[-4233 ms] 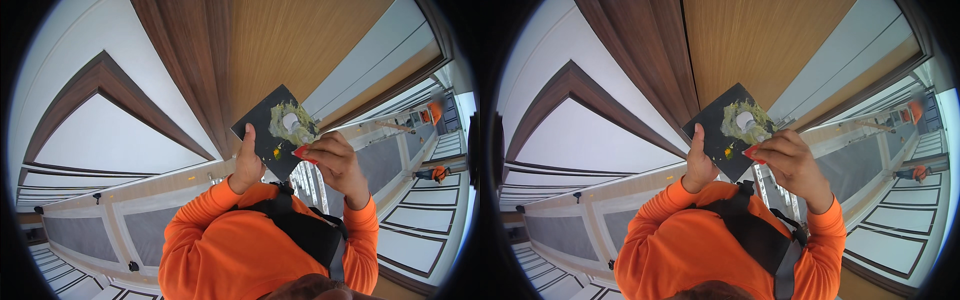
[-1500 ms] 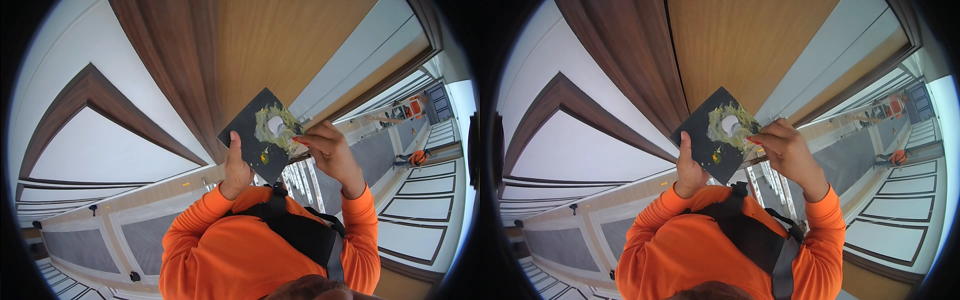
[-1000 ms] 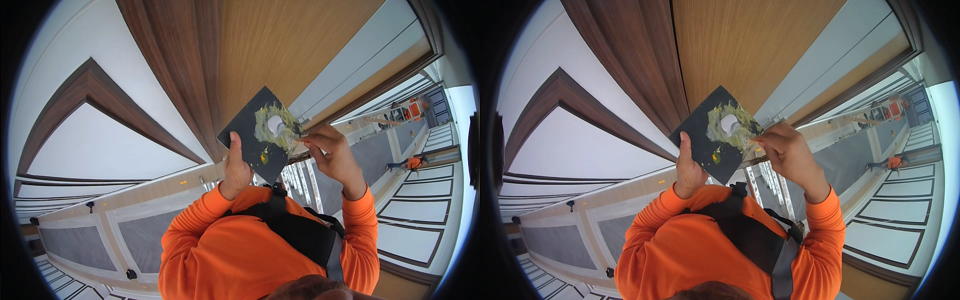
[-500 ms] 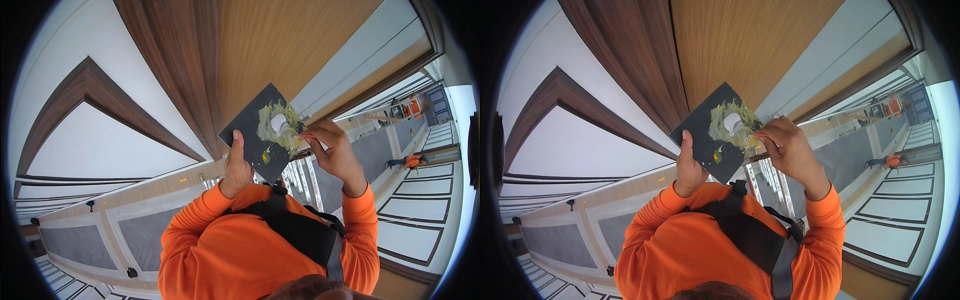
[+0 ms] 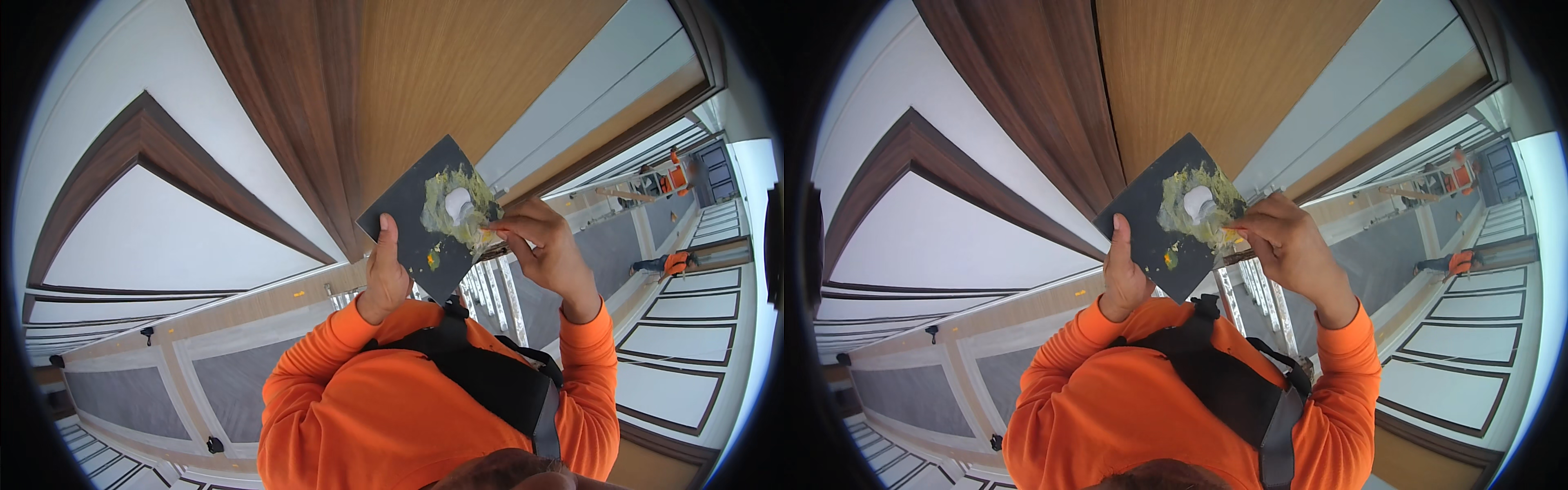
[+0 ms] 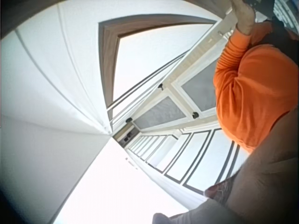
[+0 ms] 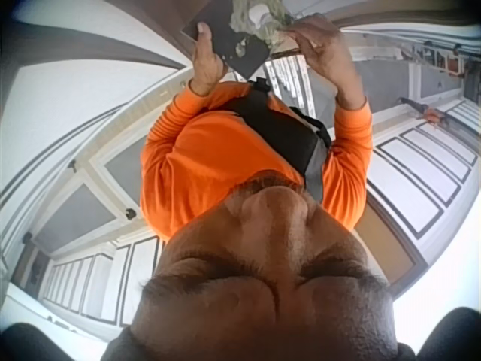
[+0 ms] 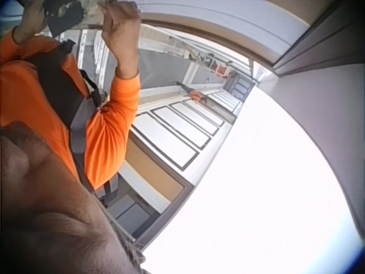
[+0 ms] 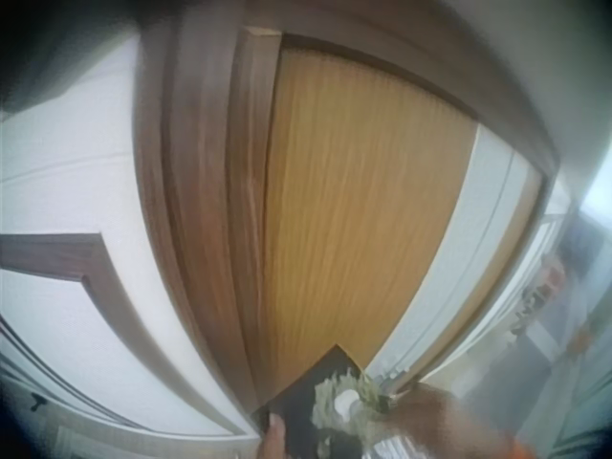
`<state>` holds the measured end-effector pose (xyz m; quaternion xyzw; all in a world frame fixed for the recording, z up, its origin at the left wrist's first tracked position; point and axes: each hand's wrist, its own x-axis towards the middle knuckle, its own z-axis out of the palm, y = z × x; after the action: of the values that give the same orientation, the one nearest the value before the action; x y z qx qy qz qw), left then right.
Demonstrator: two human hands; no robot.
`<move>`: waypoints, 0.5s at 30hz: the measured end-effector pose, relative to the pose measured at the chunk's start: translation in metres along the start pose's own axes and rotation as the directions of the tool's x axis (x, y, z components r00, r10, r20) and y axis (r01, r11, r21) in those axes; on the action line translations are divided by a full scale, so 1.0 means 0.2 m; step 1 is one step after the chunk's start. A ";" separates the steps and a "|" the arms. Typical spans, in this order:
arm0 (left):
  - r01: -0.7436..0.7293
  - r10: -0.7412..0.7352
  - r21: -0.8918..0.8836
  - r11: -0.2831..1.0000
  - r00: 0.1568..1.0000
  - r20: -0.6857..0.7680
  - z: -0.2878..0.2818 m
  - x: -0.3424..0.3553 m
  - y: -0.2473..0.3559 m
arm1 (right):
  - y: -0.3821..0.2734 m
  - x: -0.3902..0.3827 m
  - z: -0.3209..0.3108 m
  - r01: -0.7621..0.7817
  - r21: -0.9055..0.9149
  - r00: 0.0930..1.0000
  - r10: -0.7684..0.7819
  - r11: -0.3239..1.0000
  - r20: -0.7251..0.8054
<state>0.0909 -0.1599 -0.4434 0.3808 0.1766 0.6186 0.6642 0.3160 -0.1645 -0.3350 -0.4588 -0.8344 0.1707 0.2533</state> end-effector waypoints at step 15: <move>0.035 -0.052 -0.226 0.973 0.996 -0.071 0.00 -0.02 -0.06 | 0.04 -0.08 0.04 -0.093 0.047 0.993 0.096 0.995 -0.072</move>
<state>0.0985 -0.1638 -0.4533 0.2755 0.1390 0.6340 0.7091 0.3239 -0.1754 -0.3494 -0.4982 -0.7978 0.1833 0.2857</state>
